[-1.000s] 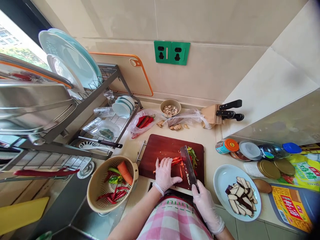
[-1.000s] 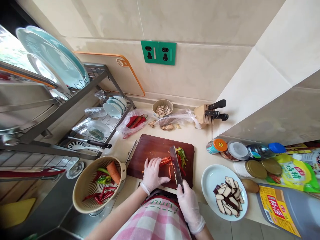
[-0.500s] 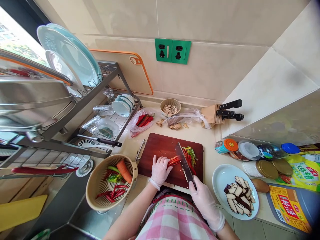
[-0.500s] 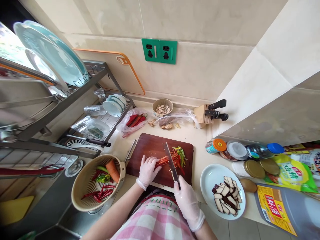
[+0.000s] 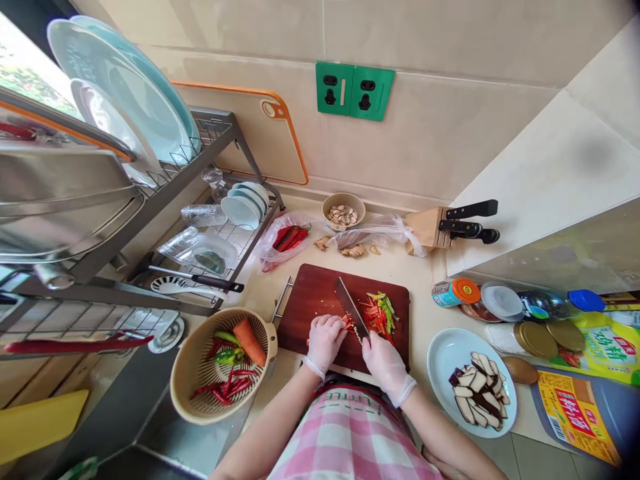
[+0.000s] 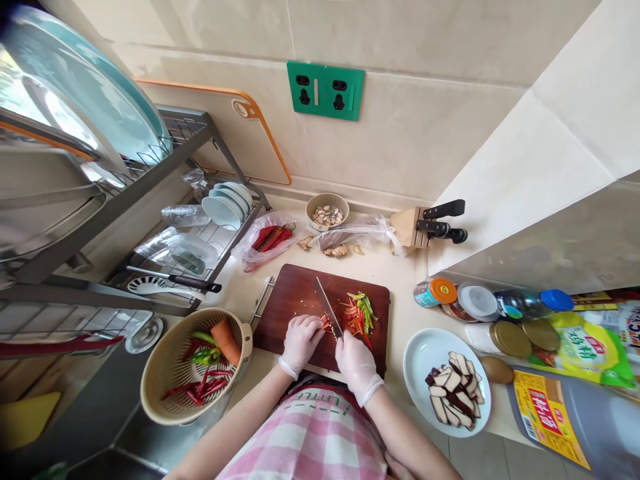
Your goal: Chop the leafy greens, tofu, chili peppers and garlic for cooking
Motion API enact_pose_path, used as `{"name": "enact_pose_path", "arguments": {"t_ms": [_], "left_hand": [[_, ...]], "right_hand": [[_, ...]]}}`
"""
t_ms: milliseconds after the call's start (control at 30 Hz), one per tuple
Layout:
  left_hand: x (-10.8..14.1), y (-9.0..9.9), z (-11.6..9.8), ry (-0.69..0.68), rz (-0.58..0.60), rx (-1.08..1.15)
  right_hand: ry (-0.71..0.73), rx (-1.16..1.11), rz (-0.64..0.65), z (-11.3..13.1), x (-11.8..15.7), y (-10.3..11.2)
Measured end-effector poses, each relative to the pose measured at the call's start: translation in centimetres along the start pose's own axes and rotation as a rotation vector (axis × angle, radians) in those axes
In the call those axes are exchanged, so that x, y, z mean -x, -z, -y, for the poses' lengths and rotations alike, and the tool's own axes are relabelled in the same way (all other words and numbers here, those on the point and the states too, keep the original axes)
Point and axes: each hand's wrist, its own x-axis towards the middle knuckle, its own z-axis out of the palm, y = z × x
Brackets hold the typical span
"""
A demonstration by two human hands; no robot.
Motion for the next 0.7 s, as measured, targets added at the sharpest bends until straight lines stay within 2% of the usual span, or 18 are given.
{"name": "enact_pose_path", "arguments": {"t_ms": [100, 200, 300, 400, 500, 700], "left_hand": [[-1.0, -0.5, -0.8, -0.003, 0.034, -0.017], [-2.2, -1.0, -1.9, 0.006, 0.062, -0.025], [-2.3, -0.8, -2.1, 0.039, 0.024, 0.027], [-1.1, -0.1, -1.2, 0.044, -0.024, 0.097], [-0.3, 0.1, -0.1, -0.007, 0.013, 0.121], [-0.9, -0.4, 0.1, -0.056, 0.017, 0.156]], "right_hand": [[0.001, -0.099, -0.052, -1.9, -0.2, 0.3], [-0.007, -0.126, -0.130, -3.6, 0.7, 1.3], [0.014, -0.085, -0.146, -4.1, 2.1, 2.4], [0.012, -0.046, -0.101, -3.3, 3.2, 2.7], [0.007, -0.005, -0.037, -2.1, 3.4, 2.3], [-0.040, 0.080, 0.030, 0.3, 1.5, 1.0]]}}
